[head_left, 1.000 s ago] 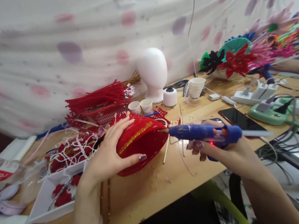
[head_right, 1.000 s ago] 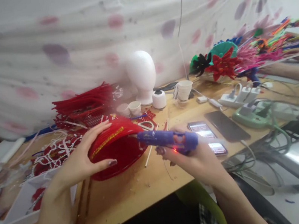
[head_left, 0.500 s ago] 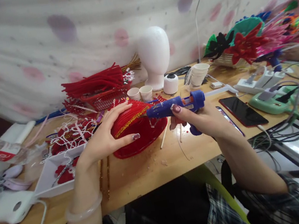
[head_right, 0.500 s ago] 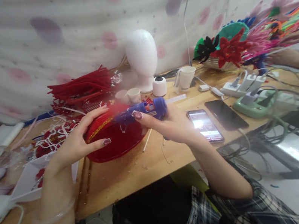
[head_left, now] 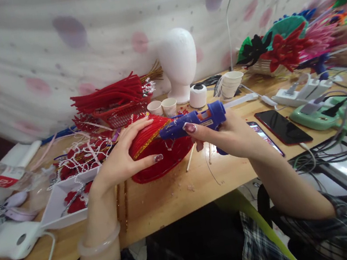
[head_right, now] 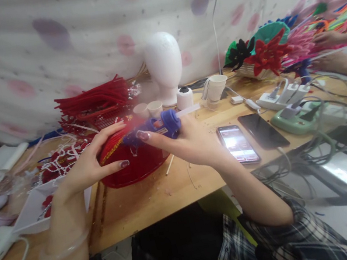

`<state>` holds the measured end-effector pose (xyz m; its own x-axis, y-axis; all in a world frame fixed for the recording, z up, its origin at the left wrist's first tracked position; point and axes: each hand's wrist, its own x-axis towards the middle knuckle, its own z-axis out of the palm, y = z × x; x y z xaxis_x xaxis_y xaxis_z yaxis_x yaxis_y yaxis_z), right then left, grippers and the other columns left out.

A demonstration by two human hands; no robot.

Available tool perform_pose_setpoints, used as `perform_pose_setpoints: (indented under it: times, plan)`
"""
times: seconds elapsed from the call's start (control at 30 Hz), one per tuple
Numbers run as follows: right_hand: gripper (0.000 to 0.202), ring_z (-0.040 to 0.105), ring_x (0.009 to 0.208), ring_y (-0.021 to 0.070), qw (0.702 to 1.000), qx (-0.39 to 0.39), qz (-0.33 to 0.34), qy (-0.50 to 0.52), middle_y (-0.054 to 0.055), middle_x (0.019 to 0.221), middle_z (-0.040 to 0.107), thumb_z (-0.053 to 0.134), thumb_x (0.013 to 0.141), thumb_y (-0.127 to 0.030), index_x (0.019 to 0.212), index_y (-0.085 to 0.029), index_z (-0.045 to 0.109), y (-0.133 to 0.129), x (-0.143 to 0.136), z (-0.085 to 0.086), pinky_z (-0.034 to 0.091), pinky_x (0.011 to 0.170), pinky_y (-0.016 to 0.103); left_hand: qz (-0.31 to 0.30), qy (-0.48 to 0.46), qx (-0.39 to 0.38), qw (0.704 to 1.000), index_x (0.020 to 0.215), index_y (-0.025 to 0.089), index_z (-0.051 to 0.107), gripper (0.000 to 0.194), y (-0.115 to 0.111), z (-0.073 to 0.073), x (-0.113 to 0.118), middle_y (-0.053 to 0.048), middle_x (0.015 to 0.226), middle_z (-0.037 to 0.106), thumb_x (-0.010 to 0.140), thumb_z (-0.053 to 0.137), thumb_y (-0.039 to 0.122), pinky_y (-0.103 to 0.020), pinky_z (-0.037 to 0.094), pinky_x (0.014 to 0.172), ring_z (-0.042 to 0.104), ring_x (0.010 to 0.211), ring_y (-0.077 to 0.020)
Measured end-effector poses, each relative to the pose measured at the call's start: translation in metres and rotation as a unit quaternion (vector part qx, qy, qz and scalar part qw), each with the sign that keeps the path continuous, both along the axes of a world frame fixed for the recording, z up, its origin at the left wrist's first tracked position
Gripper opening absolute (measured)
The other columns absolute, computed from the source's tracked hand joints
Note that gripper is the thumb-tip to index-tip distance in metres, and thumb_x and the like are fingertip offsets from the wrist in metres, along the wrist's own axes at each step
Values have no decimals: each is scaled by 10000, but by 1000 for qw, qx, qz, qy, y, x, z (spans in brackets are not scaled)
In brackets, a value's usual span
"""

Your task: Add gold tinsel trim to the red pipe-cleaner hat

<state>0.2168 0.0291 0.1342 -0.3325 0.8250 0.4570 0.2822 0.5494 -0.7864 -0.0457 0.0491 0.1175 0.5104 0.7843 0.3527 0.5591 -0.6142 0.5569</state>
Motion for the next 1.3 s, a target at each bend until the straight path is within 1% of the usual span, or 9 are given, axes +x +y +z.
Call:
perform_pose_setpoints:
  times: [0.13,0.37,0.6,0.67,0.77,0.9,1.03,1.17,1.3]
  plan:
    - [323,594,736,154,1000,5,3,-5,-7,733,628,605,917,-501,791,-204,609,0,-1,0,439,619,253,-3,-3,-1,1000,1424,254,440,738,1,0,0,-109,1533,423,792,721,513,-502,277,1189,369,1426,-309]
    - [382,558,684,148,1000,5,8,-2,-7,681,587,640,885,-532,712,-201,560,3,0,0,413,584,257,1,1,-8,1000,1424,267,441,754,0,1,0,-104,1542,416,778,731,525,-516,271,1188,363,1427,-323]
    - [402,549,663,131,999,-21,-18,-19,-17,681,581,617,887,-548,703,-193,578,4,7,-3,408,592,257,7,4,-14,1000,1430,296,438,761,0,1,1,-80,1553,407,770,734,534,-518,269,1192,354,1432,-328]
    - [394,563,685,135,999,-22,-22,-18,-12,706,600,620,883,-549,721,-190,598,4,9,-3,411,598,258,7,0,-17,1000,1430,293,438,761,0,1,1,-83,1552,407,771,734,532,-520,268,1192,355,1431,-327]
    - [375,589,726,150,1000,-22,-20,-11,-4,734,627,622,879,-555,804,-189,651,4,11,-3,421,605,260,7,-3,-17,1000,1429,289,438,759,0,1,1,-86,1550,408,773,736,527,-518,264,1194,353,1433,-320]
    - [388,593,710,150,999,-27,-25,-7,-4,729,635,620,878,-567,865,-185,682,5,14,-5,432,610,262,5,-2,-17,1000,1432,292,432,757,-1,1,2,-80,1553,405,777,735,521,-509,267,1195,354,1433,-317]
    - [375,583,663,138,999,-33,-36,19,-14,722,634,656,858,-561,915,-192,692,2,17,-4,443,602,257,9,1,-15,1000,1433,293,428,757,-1,1,2,-78,1558,398,779,734,520,-508,263,1197,348,1437,-312]
    - [380,587,626,136,998,-54,-23,34,-9,716,641,663,851,-565,894,-187,679,1,19,-3,448,574,257,11,1,-22,1000,1438,286,418,770,-1,1,2,-85,1562,391,777,736,521,-507,265,1196,351,1436,-308]
    - [374,608,684,145,999,-35,-10,18,1,767,672,630,874,-564,852,-192,665,2,15,-4,443,607,262,13,1,-24,1000,1433,300,425,756,-1,1,3,-79,1564,389,778,738,513,-511,264,1195,341,1443,-309]
